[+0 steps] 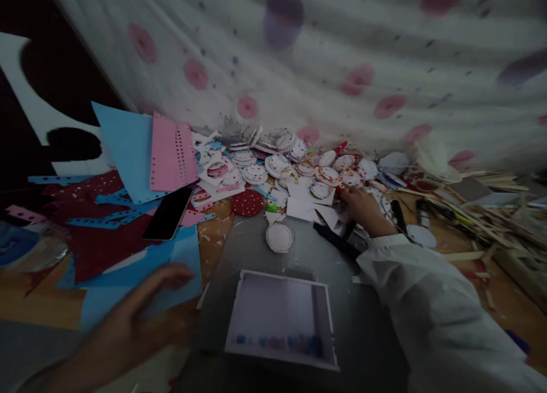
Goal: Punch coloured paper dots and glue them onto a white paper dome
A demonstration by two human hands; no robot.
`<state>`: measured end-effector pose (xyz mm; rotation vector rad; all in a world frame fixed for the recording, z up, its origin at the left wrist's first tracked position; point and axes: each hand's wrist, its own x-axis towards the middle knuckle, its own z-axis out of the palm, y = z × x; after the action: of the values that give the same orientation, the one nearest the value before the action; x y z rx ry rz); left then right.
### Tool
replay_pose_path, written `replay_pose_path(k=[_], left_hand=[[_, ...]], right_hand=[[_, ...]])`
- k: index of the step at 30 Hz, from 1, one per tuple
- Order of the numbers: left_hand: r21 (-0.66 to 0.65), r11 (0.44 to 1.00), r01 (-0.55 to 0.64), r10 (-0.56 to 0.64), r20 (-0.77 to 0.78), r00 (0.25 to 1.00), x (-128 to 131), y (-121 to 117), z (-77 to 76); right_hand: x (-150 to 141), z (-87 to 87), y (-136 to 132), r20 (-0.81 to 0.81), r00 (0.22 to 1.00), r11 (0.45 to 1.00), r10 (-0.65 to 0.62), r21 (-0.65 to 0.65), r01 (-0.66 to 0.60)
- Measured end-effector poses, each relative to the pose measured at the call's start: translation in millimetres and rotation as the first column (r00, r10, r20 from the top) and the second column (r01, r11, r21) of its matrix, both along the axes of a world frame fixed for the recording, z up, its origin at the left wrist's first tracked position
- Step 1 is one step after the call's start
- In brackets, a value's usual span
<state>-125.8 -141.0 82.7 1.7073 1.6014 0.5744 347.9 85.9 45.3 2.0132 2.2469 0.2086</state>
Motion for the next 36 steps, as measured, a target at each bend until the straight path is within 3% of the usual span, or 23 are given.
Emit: replay_pose_path(k=[2,4,8,11,12,14,15,16,18,20,22,24,26,29,32,36], left_hand=[[-0.031,0.954,0.297,-0.298,-0.022,0.954,24.5,4.4,-9.0],[0.008,0.893,0.45,-0.446,-0.113,0.888,46.3,9.5,-17.6],[0.088,0.826,0.557,-0.54,-0.165,0.826,72.1,21.7,-29.0],[0.108,0.83,0.547,-0.529,-0.162,0.833,78.1,28.6,-32.0],[0.123,0.84,0.528,-0.508,-0.16,0.846,78.9,30.1,-32.8],[0.147,0.864,0.482,-0.461,-0.156,0.874,79.7,32.5,-34.4],[0.148,0.87,0.471,-0.451,-0.151,0.88,79.6,34.0,-35.0],[0.139,0.871,0.471,-0.453,-0.143,0.88,79.3,36.1,-34.9],[0.09,0.865,0.494,-0.485,-0.105,0.868,78.2,43.1,-31.8],[0.05,0.863,0.503,-0.502,-0.033,0.864,78.9,55.5,-24.4],[0.077,0.897,0.435,-0.439,0.053,0.897,85.3,74.1,-15.1],[0.121,0.948,0.293,-0.306,0.103,0.947,99.5,97.8,-8.7],[0.202,0.957,0.21,-0.226,0.059,0.972,119.1,122.9,-9.3],[0.196,0.921,0.338,-0.321,-0.11,0.941,144.9,151.1,-22.0],[0.15,0.911,0.385,-0.371,-0.117,0.921,150.9,158.3,-34.6],[0.195,0.955,0.222,-0.222,-0.024,0.975,134.7,150.0,-36.0]], right_hand=[[-0.6,3.4,-0.1,-0.008,1.0,0.999,0.003,0.051,-0.002],[-1.1,7.8,0.2,-0.035,0.999,0.994,0.006,0.106,-0.002],[-0.9,16.9,-0.8,-0.126,0.992,0.973,-0.026,0.223,0.054],[-2.5,23.8,-9.5,-0.334,0.942,0.912,-0.023,0.379,0.156],[-4.6,26.0,-15.2,-0.468,0.883,0.872,0.035,0.446,0.202],[-12.5,29.9,-30.8,-0.747,0.614,0.782,0.256,0.533,0.323],[-18.4,31.3,-40.4,-0.837,0.412,0.781,0.36,0.512,0.358],[-25.2,32.1,-50.7,-0.895,0.168,0.814,0.412,0.445,0.374],[-40.5,32.2,-71.6,-0.919,0.023,0.862,0.394,0.378,0.338],[-55.9,29.9,-89.4,-0.907,-0.329,0.948,0.264,0.18,0.264],[-69.5,25.8,-101.2,-0.839,-0.527,0.984,0.138,0.056,0.168],[-80.5,20.2,-106.7,-0.762,-0.645,0.993,0.055,-0.024,0.113],[-88.7,13.4,-107.8,-0.703,-0.711,0.995,0.009,-0.063,0.075],[-95.3,2.2,-107.5,-0.653,-0.756,0.995,-0.043,-0.093,0.024],[-96.3,-5.9,-109.0,-0.636,-0.769,0.994,-0.061,-0.109,0.011],[-96.2,-6.9,-111.6,-0.638,-0.769,0.995,-0.045,-0.094,0.02]])
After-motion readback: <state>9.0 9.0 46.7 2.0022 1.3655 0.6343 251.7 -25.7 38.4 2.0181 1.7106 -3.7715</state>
